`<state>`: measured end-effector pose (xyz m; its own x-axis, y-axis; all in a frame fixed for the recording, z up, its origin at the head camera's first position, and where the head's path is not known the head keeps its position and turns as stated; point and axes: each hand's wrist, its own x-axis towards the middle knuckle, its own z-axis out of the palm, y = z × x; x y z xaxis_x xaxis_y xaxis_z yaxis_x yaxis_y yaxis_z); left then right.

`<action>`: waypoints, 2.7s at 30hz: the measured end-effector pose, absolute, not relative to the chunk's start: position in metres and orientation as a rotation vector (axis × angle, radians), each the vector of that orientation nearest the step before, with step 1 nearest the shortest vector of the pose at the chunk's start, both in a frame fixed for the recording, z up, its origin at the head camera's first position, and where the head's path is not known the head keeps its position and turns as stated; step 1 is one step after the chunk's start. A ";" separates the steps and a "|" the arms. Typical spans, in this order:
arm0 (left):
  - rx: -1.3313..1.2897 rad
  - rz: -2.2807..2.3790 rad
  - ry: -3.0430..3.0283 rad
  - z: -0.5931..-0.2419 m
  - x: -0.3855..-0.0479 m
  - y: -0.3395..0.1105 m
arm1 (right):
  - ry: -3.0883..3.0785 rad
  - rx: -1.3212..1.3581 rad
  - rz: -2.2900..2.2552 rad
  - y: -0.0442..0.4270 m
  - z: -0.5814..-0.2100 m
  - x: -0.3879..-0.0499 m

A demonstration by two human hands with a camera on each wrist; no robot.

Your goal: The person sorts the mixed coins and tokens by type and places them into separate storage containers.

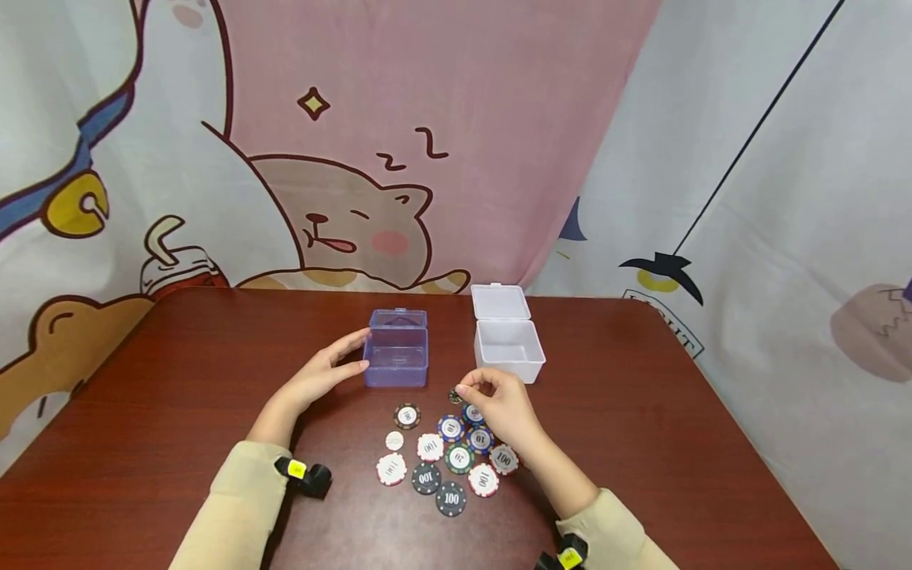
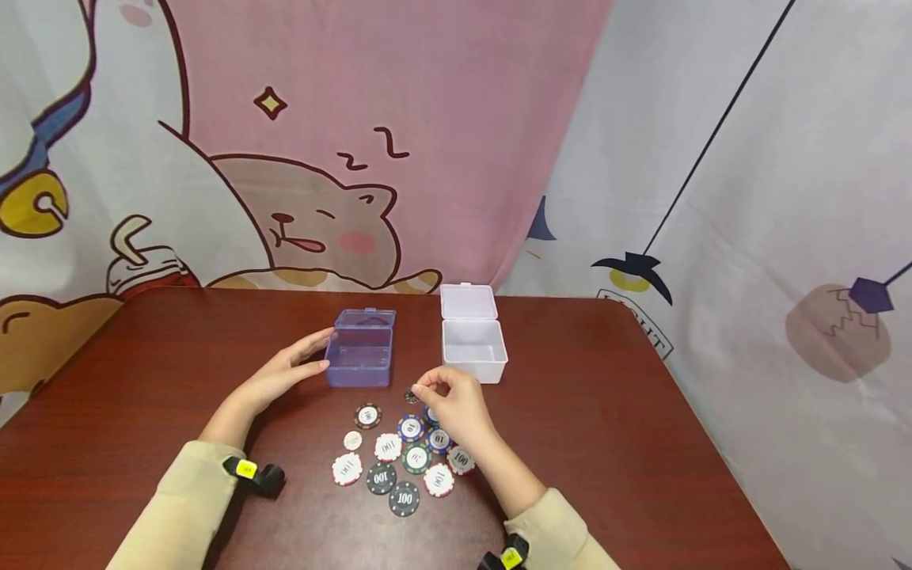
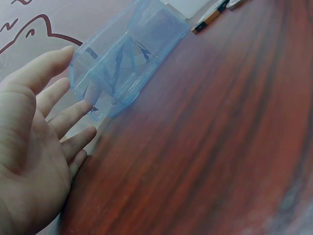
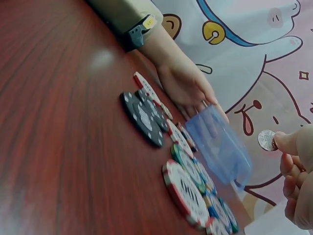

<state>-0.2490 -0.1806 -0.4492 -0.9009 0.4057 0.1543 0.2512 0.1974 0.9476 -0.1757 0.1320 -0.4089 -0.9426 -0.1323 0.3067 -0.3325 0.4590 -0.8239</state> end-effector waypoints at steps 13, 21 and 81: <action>0.625 1.781 2.344 -0.448 -0.249 -0.182 | -2.443 0.386 1.525 0.104 -0.409 -0.192; 0.621 1.779 2.349 -0.449 -0.250 -0.180 | -2.384 0.365 1.587 0.087 -0.404 -0.203; 0.606 1.778 2.345 -0.449 -0.250 -0.181 | -2.468 0.194 1.471 0.055 -0.427 -0.267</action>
<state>-0.2500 -0.1810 -0.4485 -0.9097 0.3943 0.1306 0.2322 0.2221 0.9470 -0.2673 0.0547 -0.4270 -0.9570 0.0185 0.2896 -0.2459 0.4784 -0.8430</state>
